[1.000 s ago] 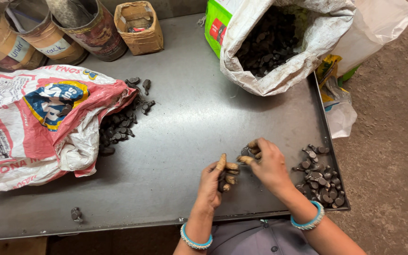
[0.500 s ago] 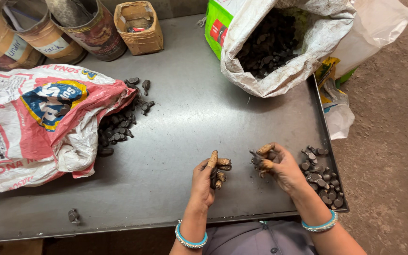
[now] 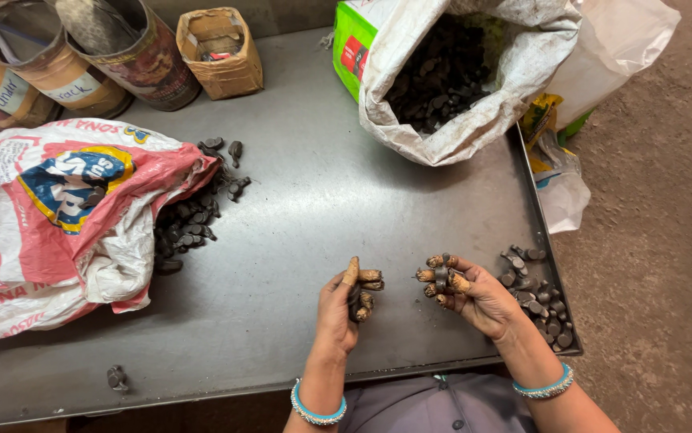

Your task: The person sorts small dark metal castings on a metal table, picking pieces up by hand, looking them over, and placing them into separate piles, occasionally reaching into a sack to take more pieces.

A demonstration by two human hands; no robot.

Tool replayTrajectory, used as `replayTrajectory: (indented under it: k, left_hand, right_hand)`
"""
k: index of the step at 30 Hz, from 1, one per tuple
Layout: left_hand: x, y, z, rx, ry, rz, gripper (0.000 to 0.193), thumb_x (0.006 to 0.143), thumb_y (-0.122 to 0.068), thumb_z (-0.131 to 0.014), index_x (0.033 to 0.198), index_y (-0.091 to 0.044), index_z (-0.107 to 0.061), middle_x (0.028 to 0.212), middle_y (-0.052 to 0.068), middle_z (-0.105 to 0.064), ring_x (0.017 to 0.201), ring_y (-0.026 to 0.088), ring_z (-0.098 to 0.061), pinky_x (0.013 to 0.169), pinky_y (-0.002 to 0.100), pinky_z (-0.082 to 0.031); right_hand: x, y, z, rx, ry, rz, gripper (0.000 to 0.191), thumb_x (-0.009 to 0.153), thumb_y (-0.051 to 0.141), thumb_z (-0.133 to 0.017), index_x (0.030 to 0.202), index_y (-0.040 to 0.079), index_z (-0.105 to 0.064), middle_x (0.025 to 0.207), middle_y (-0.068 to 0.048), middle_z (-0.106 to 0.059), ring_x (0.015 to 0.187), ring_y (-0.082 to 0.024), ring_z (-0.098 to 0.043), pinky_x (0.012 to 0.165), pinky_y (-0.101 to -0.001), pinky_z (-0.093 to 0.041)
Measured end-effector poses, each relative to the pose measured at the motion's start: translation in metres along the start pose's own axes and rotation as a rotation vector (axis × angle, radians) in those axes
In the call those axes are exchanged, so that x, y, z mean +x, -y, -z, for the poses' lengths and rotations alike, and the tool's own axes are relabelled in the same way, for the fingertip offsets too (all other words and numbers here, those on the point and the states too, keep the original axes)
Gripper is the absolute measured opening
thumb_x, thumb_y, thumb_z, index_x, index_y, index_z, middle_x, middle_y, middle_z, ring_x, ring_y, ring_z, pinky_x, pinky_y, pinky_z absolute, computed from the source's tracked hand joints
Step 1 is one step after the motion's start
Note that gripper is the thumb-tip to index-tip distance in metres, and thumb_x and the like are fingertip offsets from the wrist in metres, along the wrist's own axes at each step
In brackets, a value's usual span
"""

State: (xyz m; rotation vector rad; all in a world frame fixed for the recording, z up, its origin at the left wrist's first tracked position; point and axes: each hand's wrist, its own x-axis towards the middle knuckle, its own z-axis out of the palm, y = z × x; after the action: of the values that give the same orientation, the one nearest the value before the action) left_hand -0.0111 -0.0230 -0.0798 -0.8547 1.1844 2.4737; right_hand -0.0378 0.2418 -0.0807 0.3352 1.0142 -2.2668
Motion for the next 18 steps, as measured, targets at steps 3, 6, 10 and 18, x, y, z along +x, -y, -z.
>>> replayTrajectory:
  k: [3,6,10,18]
  left_hand:
    - [0.006,0.001,-0.02,-0.046,0.027,0.021,0.038,0.093,-0.039,-0.074,0.095,-0.001,-0.075,0.077,0.007,-0.07,0.052,0.009,-0.054,0.041,0.023,-0.038]
    - [0.02,-0.006,-0.067,-0.012,0.044,-0.041,0.039,0.092,-0.042,-0.074,0.096,-0.003,-0.075,0.08,0.004,-0.072,0.055,0.009,-0.056,0.046,0.024,-0.042]
    - [0.054,-0.041,-0.163,-0.094,0.065,-0.267,0.038,0.093,-0.041,-0.075,0.101,-0.004,-0.072,0.081,0.001,-0.067,0.062,0.009,-0.057,0.049,0.026,-0.042]
    - [0.059,-0.124,-0.223,0.459,0.102,-1.308,0.055,0.085,-0.027,-0.084,0.133,-0.01,-0.063,0.135,0.011,-0.066,0.128,0.024,-0.06,0.115,0.037,-0.045]
  right_hand:
    - [0.005,0.012,0.002,-0.026,-0.026,0.021,0.04,0.086,0.014,-0.074,0.124,0.006,-0.061,0.106,-0.015,-0.075,0.086,-0.02,-0.071,0.068,-0.0295,-0.058]
    - [0.013,0.045,0.003,-0.18,-0.018,0.121,0.036,0.091,0.012,-0.073,0.125,0.001,-0.064,0.1,-0.015,-0.075,0.074,-0.018,-0.067,0.057,-0.0278,-0.054]
    - [0.039,0.118,-0.019,-0.508,-0.16,0.438,0.029,0.091,0.009,-0.069,0.119,0.001,-0.068,0.094,-0.009,-0.07,0.075,-0.019,-0.068,0.059,-0.0324,-0.058]
    - [0.067,0.176,-0.123,-0.696,-0.277,0.984,0.046,0.077,-0.004,-0.072,0.119,0.012,-0.06,0.109,0.005,-0.065,0.098,-0.005,-0.065,0.082,-0.0203,-0.058]
